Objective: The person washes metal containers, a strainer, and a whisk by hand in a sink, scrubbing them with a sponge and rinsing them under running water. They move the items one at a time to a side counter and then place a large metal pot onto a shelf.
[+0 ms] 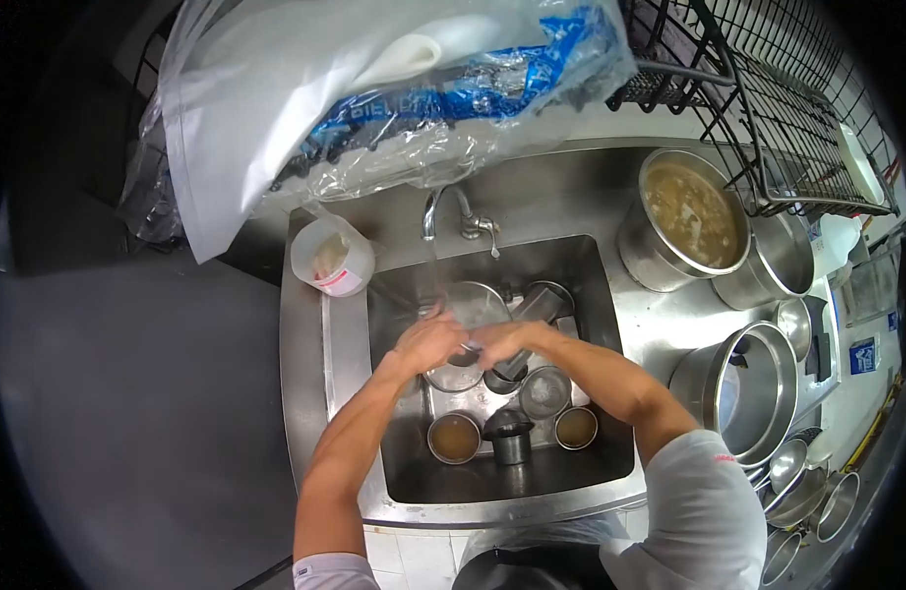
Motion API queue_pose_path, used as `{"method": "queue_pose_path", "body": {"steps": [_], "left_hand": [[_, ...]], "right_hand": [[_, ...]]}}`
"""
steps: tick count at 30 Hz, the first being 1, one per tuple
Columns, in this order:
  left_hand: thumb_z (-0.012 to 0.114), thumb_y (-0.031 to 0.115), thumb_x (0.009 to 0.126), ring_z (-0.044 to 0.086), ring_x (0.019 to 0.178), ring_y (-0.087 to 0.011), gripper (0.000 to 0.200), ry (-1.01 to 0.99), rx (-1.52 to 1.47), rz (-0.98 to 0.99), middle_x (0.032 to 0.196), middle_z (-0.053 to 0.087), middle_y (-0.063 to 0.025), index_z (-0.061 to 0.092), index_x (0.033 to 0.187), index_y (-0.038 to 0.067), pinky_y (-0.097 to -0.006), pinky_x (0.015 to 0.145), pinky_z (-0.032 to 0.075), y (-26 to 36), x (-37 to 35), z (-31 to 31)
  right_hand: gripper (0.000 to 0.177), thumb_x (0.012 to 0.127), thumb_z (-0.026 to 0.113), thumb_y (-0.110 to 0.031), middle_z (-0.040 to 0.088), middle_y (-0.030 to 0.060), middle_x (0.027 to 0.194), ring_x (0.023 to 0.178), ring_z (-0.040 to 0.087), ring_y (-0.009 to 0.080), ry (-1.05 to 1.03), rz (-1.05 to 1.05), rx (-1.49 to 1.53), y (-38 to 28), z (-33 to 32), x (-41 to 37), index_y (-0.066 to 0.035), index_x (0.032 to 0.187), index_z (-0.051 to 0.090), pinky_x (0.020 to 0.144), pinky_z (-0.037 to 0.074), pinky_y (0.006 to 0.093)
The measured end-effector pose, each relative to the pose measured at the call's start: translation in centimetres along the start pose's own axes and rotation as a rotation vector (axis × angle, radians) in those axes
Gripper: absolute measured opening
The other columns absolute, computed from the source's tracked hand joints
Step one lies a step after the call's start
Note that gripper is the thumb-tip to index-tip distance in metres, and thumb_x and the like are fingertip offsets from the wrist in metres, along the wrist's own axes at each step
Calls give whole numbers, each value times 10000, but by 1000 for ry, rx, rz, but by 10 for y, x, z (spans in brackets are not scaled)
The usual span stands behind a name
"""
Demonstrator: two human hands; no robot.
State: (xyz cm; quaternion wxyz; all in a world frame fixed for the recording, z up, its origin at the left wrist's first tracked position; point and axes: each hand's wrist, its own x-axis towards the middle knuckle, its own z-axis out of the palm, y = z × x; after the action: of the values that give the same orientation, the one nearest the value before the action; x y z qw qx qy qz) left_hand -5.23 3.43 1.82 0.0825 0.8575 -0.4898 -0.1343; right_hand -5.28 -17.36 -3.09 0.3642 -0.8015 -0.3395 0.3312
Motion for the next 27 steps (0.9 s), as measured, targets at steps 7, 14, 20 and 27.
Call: {"method": "queue_pose_path", "body": {"steps": [7, 14, 20, 27], "left_hand": [[722, 313, 805, 402, 1289, -362, 590, 631, -817, -741, 1335, 497, -168, 527, 1320, 101, -464, 1094, 355, -4, 7, 18], [676, 461, 854, 533, 1231, -310, 802, 821, -1606, -1073, 1373, 508, -162, 355, 1486, 84, -459, 921, 492, -22, 7, 120], [576, 581, 898, 624, 1089, -298, 677, 651, -1636, -1270, 1290, 591, -96, 461, 1389, 129, -526, 753, 528, 11, 23, 165], [522, 689, 887, 633, 1028, -262, 696, 858, -2077, -1180, 1240, 614, -79, 488, 1364, 183, -450, 760, 528, 45, 48, 163]], "right_hand": [[525, 740, 670, -49, 664, 248, 1055, 1007, 642, 396, 524, 57, 80, -12, 29, 16, -23, 1252, 554, 864, 505, 468], [487, 821, 600, -156, 655, 252, 1150, 1097, 623, 366, 200, 18, 185, 26, 75, 56, 12, 1277, 563, 950, 468, 451], [362, 871, 548, -141, 652, 228, 1187, 1082, 637, 360, -229, 178, -772, 28, 41, 29, 1, 1185, 657, 934, 466, 503], [412, 854, 622, -210, 593, 229, 1218, 1143, 584, 394, 571, 432, -521, 55, 62, 62, 39, 1182, 592, 901, 505, 481]]}}
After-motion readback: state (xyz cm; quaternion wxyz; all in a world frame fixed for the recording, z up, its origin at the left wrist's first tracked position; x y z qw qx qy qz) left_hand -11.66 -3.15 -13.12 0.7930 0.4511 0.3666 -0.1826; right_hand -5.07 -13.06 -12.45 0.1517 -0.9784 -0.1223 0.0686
